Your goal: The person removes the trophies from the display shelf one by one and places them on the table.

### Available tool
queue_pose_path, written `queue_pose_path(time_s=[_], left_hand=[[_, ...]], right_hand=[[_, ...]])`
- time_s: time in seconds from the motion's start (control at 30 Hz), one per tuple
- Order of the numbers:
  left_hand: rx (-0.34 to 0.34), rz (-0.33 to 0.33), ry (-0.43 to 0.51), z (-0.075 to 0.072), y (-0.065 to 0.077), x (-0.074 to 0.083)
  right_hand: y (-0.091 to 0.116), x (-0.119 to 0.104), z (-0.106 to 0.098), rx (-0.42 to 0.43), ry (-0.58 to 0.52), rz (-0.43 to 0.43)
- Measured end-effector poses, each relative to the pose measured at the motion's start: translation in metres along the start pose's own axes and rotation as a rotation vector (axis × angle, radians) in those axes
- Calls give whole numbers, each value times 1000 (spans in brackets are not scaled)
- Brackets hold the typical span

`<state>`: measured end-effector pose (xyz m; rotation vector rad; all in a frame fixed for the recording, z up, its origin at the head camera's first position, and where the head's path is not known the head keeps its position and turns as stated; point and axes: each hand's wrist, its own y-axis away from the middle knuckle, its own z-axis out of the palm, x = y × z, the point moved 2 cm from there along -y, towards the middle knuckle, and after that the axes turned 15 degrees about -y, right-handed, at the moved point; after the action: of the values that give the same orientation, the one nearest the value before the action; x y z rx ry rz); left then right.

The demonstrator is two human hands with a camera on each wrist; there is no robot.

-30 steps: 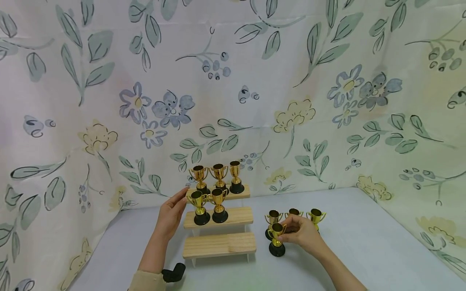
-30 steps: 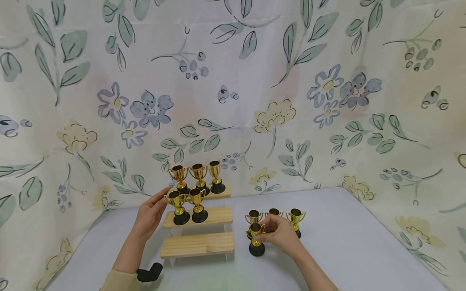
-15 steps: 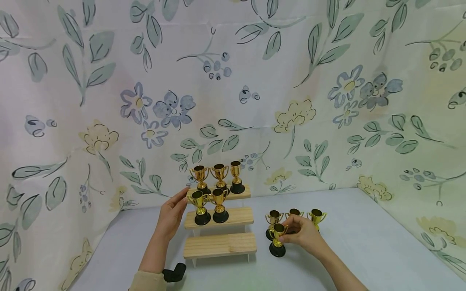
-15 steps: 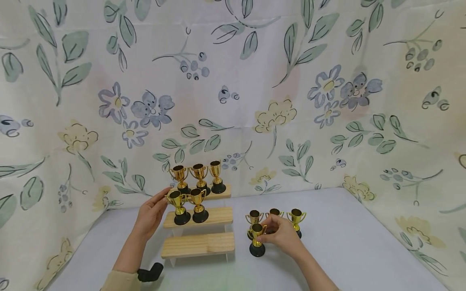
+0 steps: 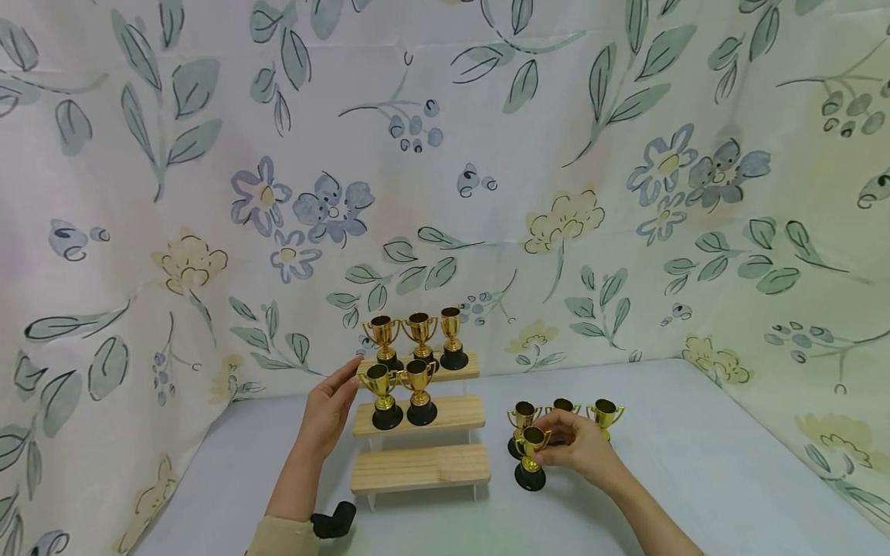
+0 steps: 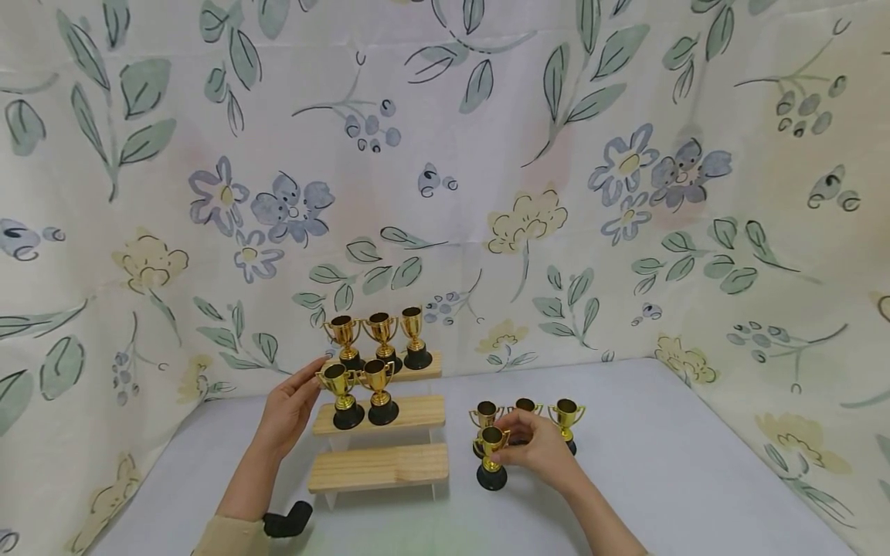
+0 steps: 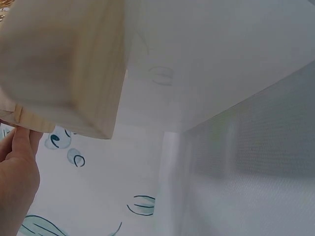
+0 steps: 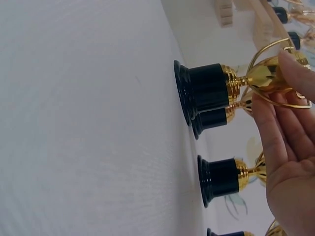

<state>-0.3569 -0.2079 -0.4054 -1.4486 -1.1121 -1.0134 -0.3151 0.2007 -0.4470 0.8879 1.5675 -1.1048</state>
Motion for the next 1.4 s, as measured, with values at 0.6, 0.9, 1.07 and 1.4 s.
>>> queue_pose_path(time_s=[0.6,0.9,1.07,1.4], left_hand=[[9,-15,18,0,-1,-2],[11,-14,7,0,-1,-1],[8,-12,9,0,0,-1],[4,8,4,-1,0,-4]], right_hand=[[-1,-7,0,75,-6,-75],[0,-14,2,130,-62,-118],[-2,-18,4,138,-40,-159],[-9,-40,18,150,-76,-286]])
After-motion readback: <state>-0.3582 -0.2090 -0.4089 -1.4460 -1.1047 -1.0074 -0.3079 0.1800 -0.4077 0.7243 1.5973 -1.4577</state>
